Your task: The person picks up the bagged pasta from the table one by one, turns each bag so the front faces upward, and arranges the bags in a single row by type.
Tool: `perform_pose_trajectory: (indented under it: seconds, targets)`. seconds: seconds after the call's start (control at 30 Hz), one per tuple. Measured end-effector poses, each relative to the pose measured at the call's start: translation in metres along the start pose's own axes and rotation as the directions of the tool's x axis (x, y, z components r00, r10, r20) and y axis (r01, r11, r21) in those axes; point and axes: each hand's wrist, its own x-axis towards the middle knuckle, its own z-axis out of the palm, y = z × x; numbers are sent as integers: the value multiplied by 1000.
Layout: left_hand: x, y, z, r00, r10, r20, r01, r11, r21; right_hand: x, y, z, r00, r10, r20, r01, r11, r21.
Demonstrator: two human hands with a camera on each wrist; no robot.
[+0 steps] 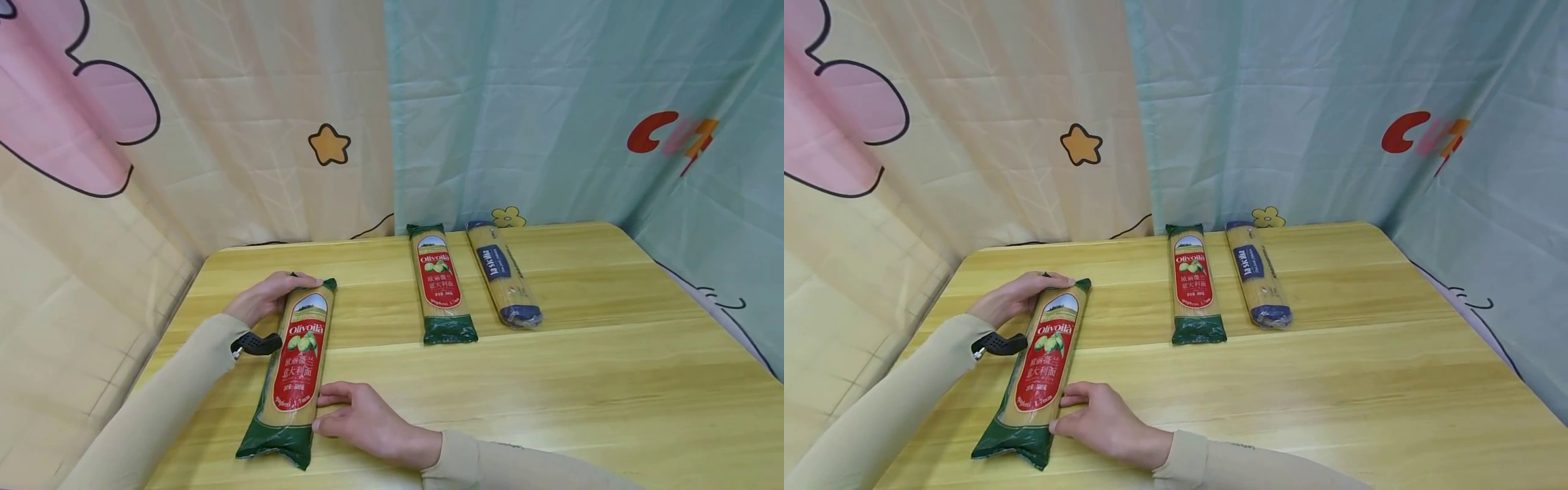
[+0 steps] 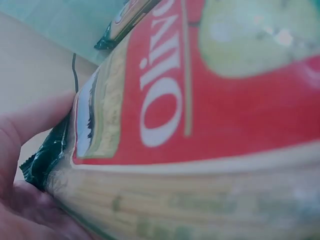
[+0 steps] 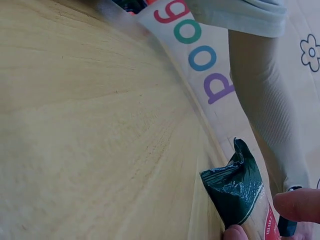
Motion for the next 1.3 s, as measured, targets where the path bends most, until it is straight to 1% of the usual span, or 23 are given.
perform_pose_trajectory:
  seconds: [0.1,0.23,0.4,0.5,0.57,0.7,0.73,0.77,0.87,0.97,1.1,1.2,1.3]
  targets:
    - [2,-3,1,999,33,-13,-34,999,-22,0,0,0,1000,-9,6,9,1000,-4]
    - [3,-8,1,998,58,-7,-58,994,-93,0,1,0,1000,-15,9,15,1000,-3]
    - [4,-9,2,998,60,22,-55,978,-204,0,2,2,1000,-24,-12,24,1000,-12]
    - [4,-9,3,998,55,29,-47,971,-236,1,2,2,1000,-11,-18,10,1000,-27]
    - [4,-9,3,998,54,22,-47,970,-240,2,2,1,1000,14,-2,-14,1000,-11]
    - [5,-10,4,999,46,9,-43,969,-244,1,1,0,996,67,51,-69,996,56]
    - [5,-11,4,999,47,11,-43,970,-241,1,1,-1,995,75,59,-78,995,64]
    - [5,-11,4,999,46,10,-42,970,-241,1,1,-1,995,79,62,-82,995,51]
    - [6,-12,5,999,46,5,-43,968,-248,1,0,0,996,74,47,-73,997,-16]
    - [5,-12,5,999,52,-2,-51,965,-256,1,0,1,998,49,41,-47,997,-68]
    - [3,-10,5,999,50,-9,-51,960,-275,1,1,3,999,8,41,-5,998,-69]
    - [2,-10,4,999,41,-22,-45,956,-288,1,2,5,1000,-19,22,21,997,-81]
    - [2,-10,4,999,28,-40,-38,959,-281,1,4,6,999,-35,4,35,998,-52]
